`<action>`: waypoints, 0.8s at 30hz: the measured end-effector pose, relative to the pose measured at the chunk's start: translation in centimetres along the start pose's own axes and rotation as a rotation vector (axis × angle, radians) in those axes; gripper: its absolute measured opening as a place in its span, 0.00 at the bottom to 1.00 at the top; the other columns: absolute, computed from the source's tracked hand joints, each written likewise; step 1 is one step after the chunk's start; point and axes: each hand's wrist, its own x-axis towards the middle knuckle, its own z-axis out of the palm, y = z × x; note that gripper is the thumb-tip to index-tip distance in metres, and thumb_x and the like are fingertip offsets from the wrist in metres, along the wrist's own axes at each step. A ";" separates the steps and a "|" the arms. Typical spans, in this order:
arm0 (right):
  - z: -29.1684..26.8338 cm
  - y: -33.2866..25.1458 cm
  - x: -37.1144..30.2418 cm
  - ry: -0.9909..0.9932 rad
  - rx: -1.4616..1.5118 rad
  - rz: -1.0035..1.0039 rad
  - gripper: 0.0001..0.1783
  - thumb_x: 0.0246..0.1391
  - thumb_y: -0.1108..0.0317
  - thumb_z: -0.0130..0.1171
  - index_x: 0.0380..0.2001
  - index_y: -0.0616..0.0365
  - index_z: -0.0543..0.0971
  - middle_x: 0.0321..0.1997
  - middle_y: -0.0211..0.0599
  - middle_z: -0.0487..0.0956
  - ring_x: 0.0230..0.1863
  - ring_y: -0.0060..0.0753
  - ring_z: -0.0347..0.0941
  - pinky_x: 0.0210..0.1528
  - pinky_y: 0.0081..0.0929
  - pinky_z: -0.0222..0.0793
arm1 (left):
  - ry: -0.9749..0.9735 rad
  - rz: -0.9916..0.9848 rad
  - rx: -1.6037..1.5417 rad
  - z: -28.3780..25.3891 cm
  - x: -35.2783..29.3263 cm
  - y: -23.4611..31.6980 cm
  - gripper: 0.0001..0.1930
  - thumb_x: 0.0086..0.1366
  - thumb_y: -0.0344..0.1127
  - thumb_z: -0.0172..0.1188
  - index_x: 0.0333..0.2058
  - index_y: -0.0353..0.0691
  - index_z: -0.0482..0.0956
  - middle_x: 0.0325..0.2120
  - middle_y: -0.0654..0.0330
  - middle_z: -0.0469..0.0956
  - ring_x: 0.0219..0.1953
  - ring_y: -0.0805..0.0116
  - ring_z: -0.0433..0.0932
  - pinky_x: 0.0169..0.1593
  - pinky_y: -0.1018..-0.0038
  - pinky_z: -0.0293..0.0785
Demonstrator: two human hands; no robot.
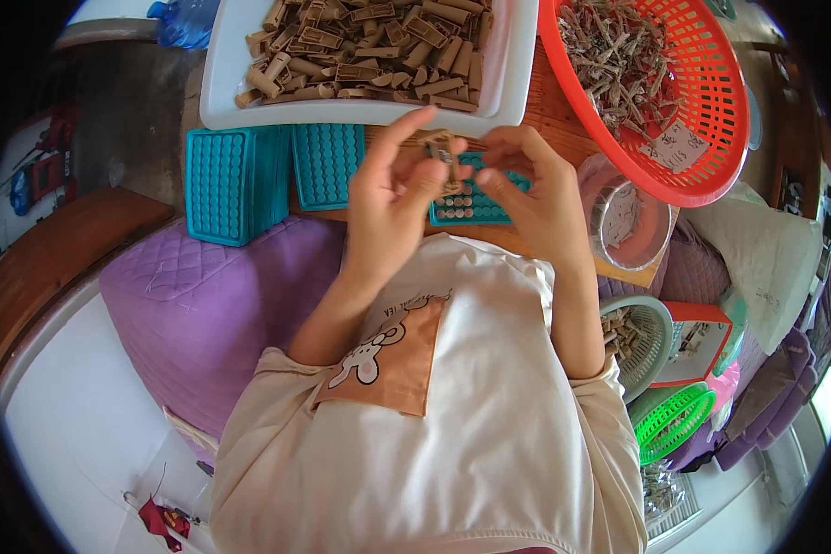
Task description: The person assembles small metal components and pins into plastic housings by hand, taking parts from sorting trays and baskets.
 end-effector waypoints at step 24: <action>3.9 1.4 -3.1 0.360 -0.231 -0.360 0.13 0.33 0.81 0.59 0.27 0.60 0.71 0.25 0.37 0.75 0.27 0.34 0.74 0.27 0.26 0.69 | -0.053 -0.408 -0.190 -3.2 -1.9 -1.6 0.17 0.58 0.28 0.51 0.47 0.35 0.64 0.34 0.57 0.73 0.32 0.71 0.75 0.37 0.79 0.74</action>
